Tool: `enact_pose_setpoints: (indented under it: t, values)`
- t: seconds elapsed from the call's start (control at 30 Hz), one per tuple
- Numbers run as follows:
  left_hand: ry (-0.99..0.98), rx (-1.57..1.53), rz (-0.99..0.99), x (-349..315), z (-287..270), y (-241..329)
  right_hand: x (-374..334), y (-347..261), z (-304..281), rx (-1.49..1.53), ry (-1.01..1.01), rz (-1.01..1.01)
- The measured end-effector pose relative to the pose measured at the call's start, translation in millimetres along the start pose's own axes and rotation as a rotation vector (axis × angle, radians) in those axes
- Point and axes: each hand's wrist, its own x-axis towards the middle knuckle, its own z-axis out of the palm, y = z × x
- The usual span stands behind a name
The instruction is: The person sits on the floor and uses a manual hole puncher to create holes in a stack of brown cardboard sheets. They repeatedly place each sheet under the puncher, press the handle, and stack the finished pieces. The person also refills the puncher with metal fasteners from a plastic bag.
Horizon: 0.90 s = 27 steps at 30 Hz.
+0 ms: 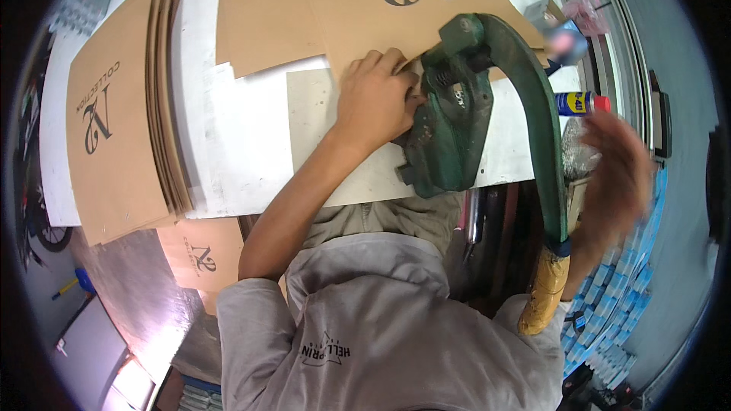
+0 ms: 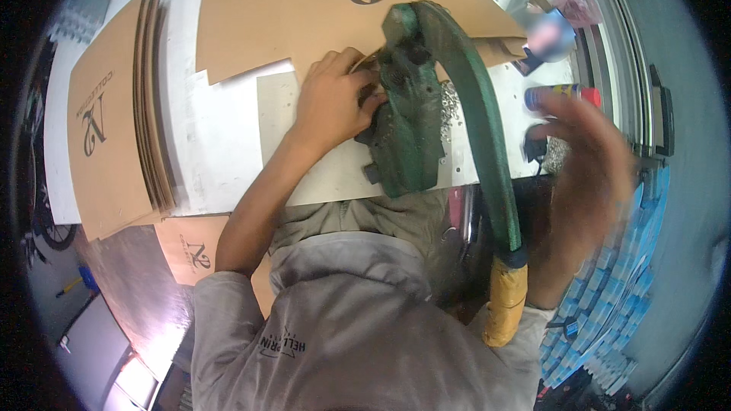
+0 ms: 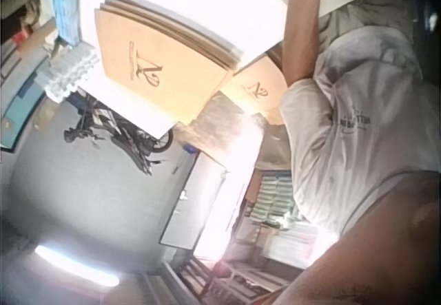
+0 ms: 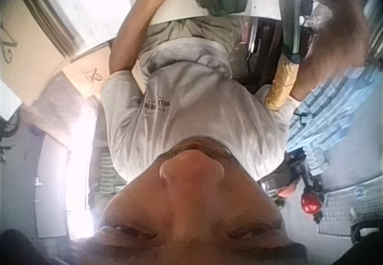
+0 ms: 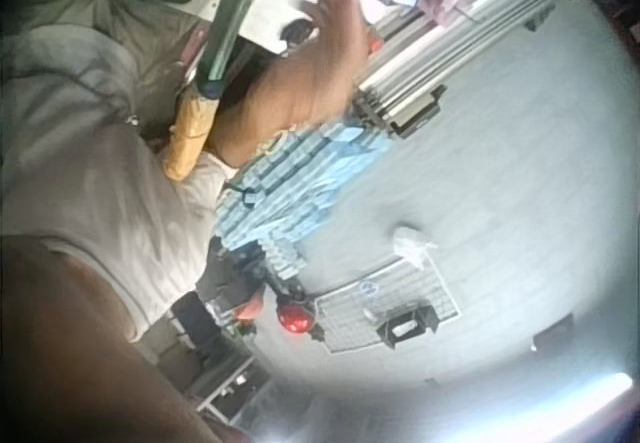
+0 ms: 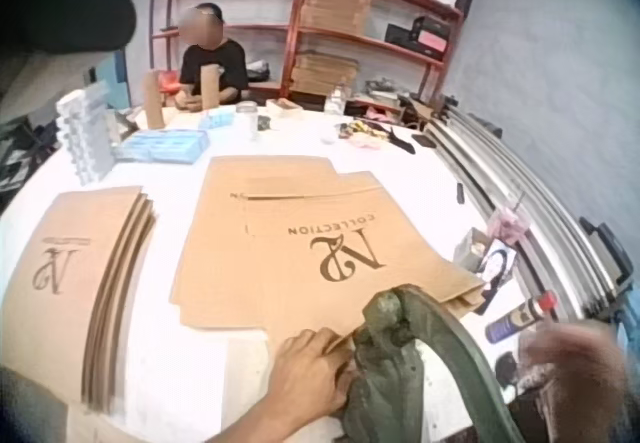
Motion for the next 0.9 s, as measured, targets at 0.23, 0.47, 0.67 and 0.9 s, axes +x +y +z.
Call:
enact_pose_setpoints:
  t: [0.23,0.47,0.67,0.9]
  values:
    - [-0.107,0.037,0.01,12,3,8,-81,-9,40,-0.598,-0.556,-0.567]
    - [-0.063,0.181,0.155,6,-4,3,-41,-21,-7,0.478,-0.27,-0.344]
    - [0.375,-0.071,0.168,27,-43,-45,-46,131,31,-0.025,0.024,0.216]
    - [1.218,-0.745,-0.238,-53,-171,-51,-49,160,66,-0.211,-0.044,0.14]
